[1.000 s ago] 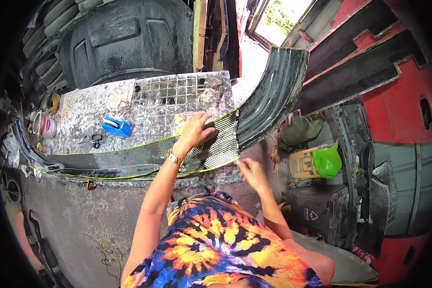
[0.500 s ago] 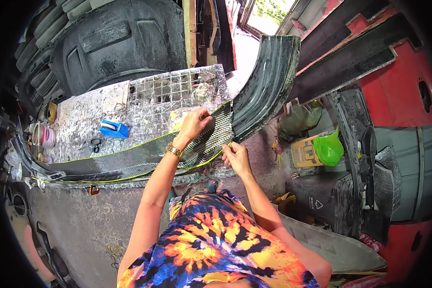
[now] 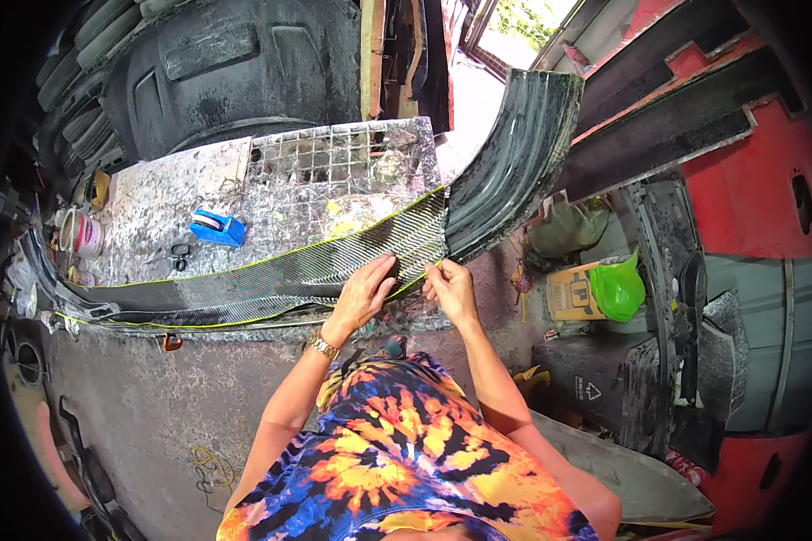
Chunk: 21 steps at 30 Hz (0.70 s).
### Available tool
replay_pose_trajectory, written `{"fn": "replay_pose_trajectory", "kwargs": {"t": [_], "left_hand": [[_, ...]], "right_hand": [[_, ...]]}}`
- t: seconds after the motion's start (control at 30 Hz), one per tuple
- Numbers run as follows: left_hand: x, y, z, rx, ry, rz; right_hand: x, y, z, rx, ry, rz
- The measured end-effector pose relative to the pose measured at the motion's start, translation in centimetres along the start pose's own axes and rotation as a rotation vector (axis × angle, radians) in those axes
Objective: The person positions and smooths a carbon fiber sheet onto a curved mold by hand, pressing the fabric along the surface and edges.
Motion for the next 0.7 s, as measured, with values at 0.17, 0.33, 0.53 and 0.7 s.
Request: {"fn": "replay_pose_trajectory", "kwargs": {"t": [0.17, 0.33, 0.53, 0.7], "left_hand": [[1.0, -0.9, 0.8, -0.071, 0.081, 0.082], [1.0, -0.5, 1.4, -0.111, 0.126, 0.099], [1.3, -0.5, 1.1, -0.111, 0.127, 0.088], [0.9, 0.4, -0.1, -0.015, 0.058, 0.031]], "right_hand": [[-1.3, 0.0, 0.2, 0.004, 0.176, -0.005], [-1.7, 3.3, 9.1, -0.576, 0.666, -0.146], [-1.1, -0.5, 12.2, -0.886, 0.972, -0.068], [0.6, -6.9, 14.4, -0.997, 1.063, 0.106]]}}
Point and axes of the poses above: each hand's wrist, its own y-axis away from the middle knuckle, its own x-axis out of the palm, z = x × y, the point moved 9 cm from there along -y, towards the middle knuckle
